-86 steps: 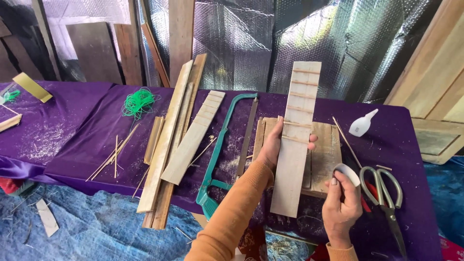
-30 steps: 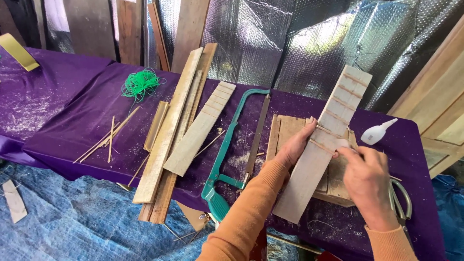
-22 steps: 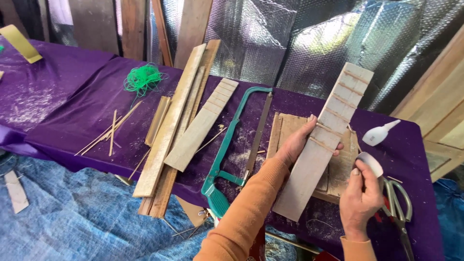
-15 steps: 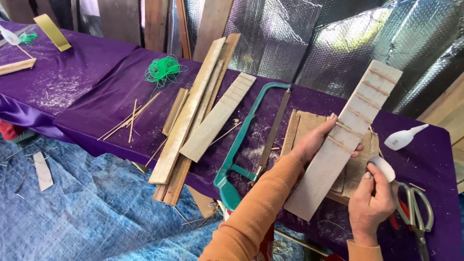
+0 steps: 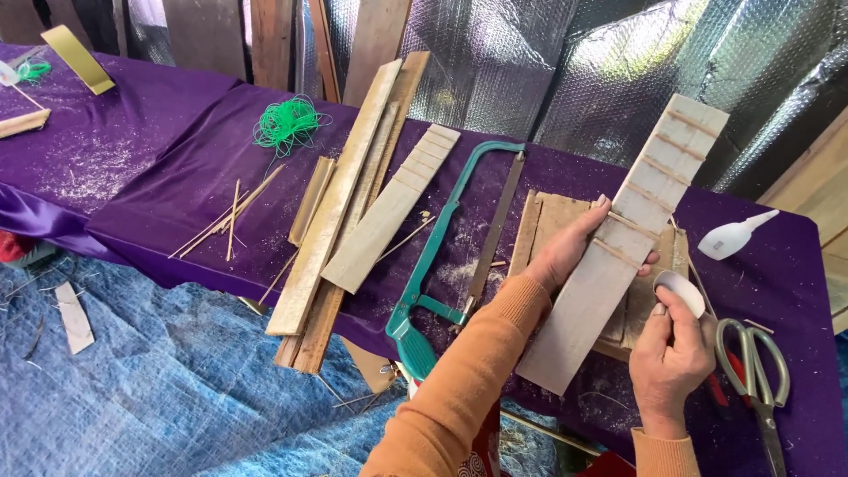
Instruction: Sanding a wooden component, likely a guitar fretboard, using a small piece of sandpaper on a workbench.
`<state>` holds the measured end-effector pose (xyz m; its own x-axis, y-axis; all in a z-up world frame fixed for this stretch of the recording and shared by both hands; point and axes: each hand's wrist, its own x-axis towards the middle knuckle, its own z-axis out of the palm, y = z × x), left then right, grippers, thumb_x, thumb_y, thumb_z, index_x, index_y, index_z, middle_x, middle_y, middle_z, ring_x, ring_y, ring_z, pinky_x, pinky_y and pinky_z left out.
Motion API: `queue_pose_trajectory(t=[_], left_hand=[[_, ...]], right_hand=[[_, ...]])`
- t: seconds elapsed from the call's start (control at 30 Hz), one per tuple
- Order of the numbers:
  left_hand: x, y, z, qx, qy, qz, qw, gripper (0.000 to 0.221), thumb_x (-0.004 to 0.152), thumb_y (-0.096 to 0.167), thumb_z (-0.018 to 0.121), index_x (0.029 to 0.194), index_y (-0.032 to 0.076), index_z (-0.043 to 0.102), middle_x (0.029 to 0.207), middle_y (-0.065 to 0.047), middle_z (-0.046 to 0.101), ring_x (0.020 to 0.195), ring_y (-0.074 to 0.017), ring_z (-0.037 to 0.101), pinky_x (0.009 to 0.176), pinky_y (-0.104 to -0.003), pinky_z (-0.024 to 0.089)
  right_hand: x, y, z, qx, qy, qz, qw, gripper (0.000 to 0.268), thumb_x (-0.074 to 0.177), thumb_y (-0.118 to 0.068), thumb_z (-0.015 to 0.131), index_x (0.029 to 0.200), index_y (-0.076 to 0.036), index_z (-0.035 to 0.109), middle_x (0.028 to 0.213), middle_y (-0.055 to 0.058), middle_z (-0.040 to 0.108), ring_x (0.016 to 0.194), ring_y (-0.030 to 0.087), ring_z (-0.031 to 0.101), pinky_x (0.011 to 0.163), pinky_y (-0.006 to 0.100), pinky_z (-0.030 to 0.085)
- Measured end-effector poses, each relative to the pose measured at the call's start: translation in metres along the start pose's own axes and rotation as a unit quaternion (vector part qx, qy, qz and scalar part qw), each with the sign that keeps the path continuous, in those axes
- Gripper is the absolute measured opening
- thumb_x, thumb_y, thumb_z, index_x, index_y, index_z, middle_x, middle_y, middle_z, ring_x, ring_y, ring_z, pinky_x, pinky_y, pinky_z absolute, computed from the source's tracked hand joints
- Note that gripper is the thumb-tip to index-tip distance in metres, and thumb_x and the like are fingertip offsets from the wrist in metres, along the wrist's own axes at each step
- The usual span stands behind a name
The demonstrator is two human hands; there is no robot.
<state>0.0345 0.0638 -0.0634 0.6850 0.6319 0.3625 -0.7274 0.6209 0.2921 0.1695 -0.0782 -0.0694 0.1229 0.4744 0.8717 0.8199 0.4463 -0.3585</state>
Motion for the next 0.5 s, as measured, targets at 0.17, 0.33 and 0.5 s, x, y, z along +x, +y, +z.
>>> queue_pose_trajectory(t=[0.17,0.33,0.5], left_hand=[[-0.004,0.003,0.005,0.017,0.012,-0.023,1.0,0.075,0.12,0.058,0.047,0.145,-0.012,0.044,0.121,-0.039,0.062,0.106,-0.0435,0.069,0.094,-0.05,0.059],[0.0,0.0,0.014,0.044,0.035,0.007,0.998,0.072,0.116,0.053,0.051,0.146,-0.012,0.044,0.124,-0.035,0.061,0.109,-0.0435,0.066,0.09,-0.051,0.062],[0.002,0.003,0.013,0.037,0.004,0.002,0.999,0.068,0.116,0.052,0.046,0.146,-0.01,0.043,0.119,-0.034,0.062,0.106,-0.0422,0.066,0.089,-0.05,0.062]], right_hand=[[0.002,-0.006,0.0,-0.017,0.001,0.001,1.0,0.022,0.104,0.021,0.065,0.12,0.011,0.077,0.109,0.028,0.063,0.091,0.041,0.066,0.077,0.047,0.057],[0.006,-0.009,-0.002,-0.029,0.003,0.006,1.0,0.022,0.102,0.018,0.064,0.117,0.008,0.077,0.104,0.027,0.065,0.088,0.04,0.064,0.075,0.046,0.056],[0.007,-0.013,-0.002,0.005,0.015,0.009,1.0,0.03,0.098,0.025,0.059,0.114,0.007,0.076,0.103,0.026,0.059,0.086,0.039,0.064,0.073,0.043,0.057]])
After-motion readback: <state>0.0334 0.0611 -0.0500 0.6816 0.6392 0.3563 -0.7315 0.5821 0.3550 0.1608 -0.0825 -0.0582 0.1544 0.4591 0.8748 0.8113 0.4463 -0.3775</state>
